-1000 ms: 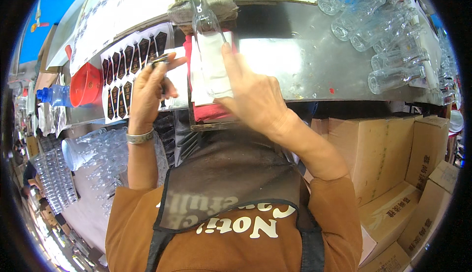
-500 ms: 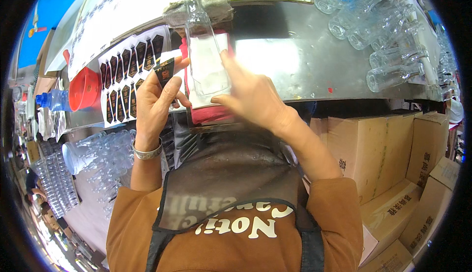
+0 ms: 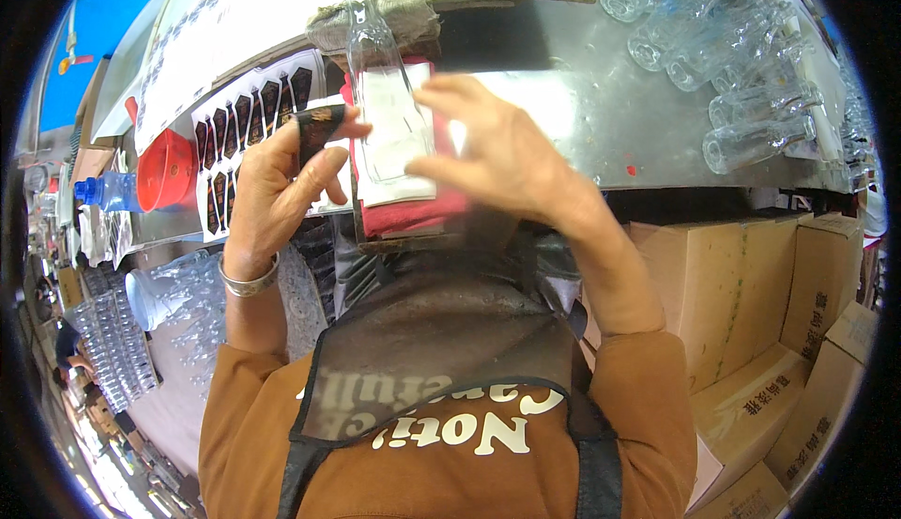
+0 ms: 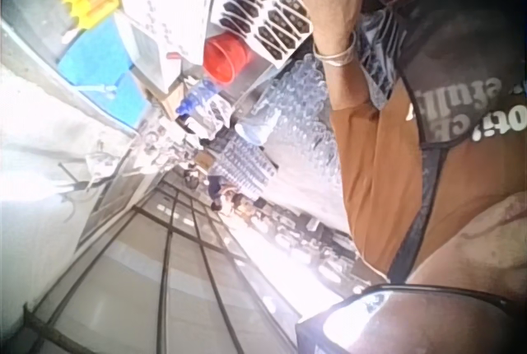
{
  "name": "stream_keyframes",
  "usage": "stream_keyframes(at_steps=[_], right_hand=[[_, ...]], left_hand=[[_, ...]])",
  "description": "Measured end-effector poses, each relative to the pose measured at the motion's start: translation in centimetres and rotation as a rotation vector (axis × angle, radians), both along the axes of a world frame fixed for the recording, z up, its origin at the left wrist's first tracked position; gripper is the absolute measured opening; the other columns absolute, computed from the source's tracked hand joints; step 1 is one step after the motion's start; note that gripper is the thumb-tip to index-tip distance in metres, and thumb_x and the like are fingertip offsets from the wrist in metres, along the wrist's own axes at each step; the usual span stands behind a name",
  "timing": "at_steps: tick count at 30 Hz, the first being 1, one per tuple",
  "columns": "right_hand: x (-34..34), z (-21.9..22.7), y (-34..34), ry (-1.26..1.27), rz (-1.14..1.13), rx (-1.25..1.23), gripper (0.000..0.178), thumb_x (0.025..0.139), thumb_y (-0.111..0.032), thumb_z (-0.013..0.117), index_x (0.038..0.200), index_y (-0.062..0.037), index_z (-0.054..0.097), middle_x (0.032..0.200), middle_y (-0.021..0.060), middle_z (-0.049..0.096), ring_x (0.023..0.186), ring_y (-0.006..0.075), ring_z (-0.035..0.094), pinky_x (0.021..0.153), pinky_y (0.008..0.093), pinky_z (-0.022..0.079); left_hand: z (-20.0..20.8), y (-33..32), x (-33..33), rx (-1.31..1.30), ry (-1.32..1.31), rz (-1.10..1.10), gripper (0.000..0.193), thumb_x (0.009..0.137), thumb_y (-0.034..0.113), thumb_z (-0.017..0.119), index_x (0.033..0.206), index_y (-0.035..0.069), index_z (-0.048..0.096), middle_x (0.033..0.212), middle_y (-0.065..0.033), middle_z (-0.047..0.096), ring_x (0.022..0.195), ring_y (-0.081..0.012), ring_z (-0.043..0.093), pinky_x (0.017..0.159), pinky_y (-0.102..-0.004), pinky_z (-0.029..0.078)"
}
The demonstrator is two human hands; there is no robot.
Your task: The person repeatedly picks clear plastic bottles, applies a dark rectangular label to the side, and smooths it with a black card. The person occasionally sprays the bottle with a blue spray bottle and wipes it with a white cloth before labeling. Finished bottles are placed aside on the counter.
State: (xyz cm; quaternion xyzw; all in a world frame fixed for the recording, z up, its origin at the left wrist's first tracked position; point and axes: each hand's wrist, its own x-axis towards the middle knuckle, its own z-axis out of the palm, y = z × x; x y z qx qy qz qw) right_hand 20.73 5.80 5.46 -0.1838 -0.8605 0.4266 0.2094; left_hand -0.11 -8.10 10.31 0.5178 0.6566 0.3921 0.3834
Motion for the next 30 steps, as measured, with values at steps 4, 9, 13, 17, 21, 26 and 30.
stream_keyframes(at_steps=[4,9,13,17,21,26,30], right_hand=[[-2.1,4.2,1.4,0.164,0.228,-0.169,0.045,0.092,-0.016,0.068,0.134,-0.0013,0.059,0.122,0.0102,0.065,0.066,0.0085,0.054,0.061,0.0255,0.047],[-2.9,3.9,1.8,0.032,0.318,-0.258,0.033,0.095,-0.012,0.065,0.126,0.0001,0.064,0.094,0.0063,0.070,0.071,0.0066,0.056,0.062,0.0254,0.047],[-2.0,3.7,1.6,-0.086,0.185,-0.421,0.018,0.094,-0.012,0.067,0.107,0.0011,0.069,0.082,0.0009,0.067,0.068,0.0031,0.055,0.058,0.0207,0.043],[-2.2,2.0,1.1,0.003,0.061,-0.572,0.022,0.091,-0.018,0.069,0.099,0.0032,0.070,0.083,0.0062,0.070,0.074,0.0091,0.062,0.068,0.0255,0.048],[-3.1,-0.1,-0.3,0.120,-0.049,-0.733,0.019,0.095,-0.018,0.067,0.097,0.0008,0.072,0.079,-0.0003,0.068,0.058,0.0016,0.053,0.052,0.0175,0.042],[-3.5,-0.1,-1.1,0.090,-0.056,-0.812,0.022,0.097,-0.018,0.066,0.098,0.0030,0.071,0.082,0.0053,0.071,0.057,0.0039,0.056,0.051,0.0177,0.044],[-3.6,-0.6,-1.0,0.191,-0.129,-0.876,0.022,0.097,-0.017,0.065,0.101,0.0045,0.069,0.083,0.0090,0.072,0.056,0.0052,0.058,0.050,0.0179,0.045]], left_hand=[[1.8,1.8,-0.5,0.026,0.286,-0.518,0.023,0.092,0.016,0.065,0.114,0.007,0.066,0.071,-0.0177,0.061,0.058,-0.0306,0.062,0.057,-0.0386,0.050],[2.9,4.2,-1.6,0.015,0.327,-0.701,0.022,0.096,0.019,0.067,0.107,0.001,0.069,0.074,-0.0067,0.072,0.052,-0.0124,0.065,0.051,-0.0259,0.053],[3.3,5.5,-2.9,-0.300,0.191,-0.652,0.023,0.096,0.019,0.067,0.106,-0.001,0.068,0.078,-0.0068,0.074,0.053,-0.0104,0.065,0.048,-0.0243,0.052],[3.2,6.6,-4.6,-0.241,0.133,-0.479,0.018,0.098,0.018,0.065,0.098,0.000,0.068,0.069,-0.0004,0.065,0.053,-0.0054,0.061,0.046,-0.0188,0.048],[2.0,8.7,-5.9,-0.073,0.230,-0.340,0.019,0.098,0.020,0.066,0.097,0.001,0.068,0.071,0.0005,0.063,0.054,-0.0026,0.058,0.047,-0.0177,0.046],[-0.3,10.1,-4.8,0.285,0.502,-0.219,0.017,0.094,0.018,0.072,0.103,0.004,0.070,0.078,-0.0011,0.069,0.068,-0.0062,0.064,0.060,-0.0212,0.053],[-1.8,10.9,-4.4,0.457,0.571,-0.185,0.018,0.094,0.017,0.072,0.107,0.004,0.071,0.084,-0.0028,0.072,0.073,-0.0073,0.065,0.065,-0.0225,0.054]])
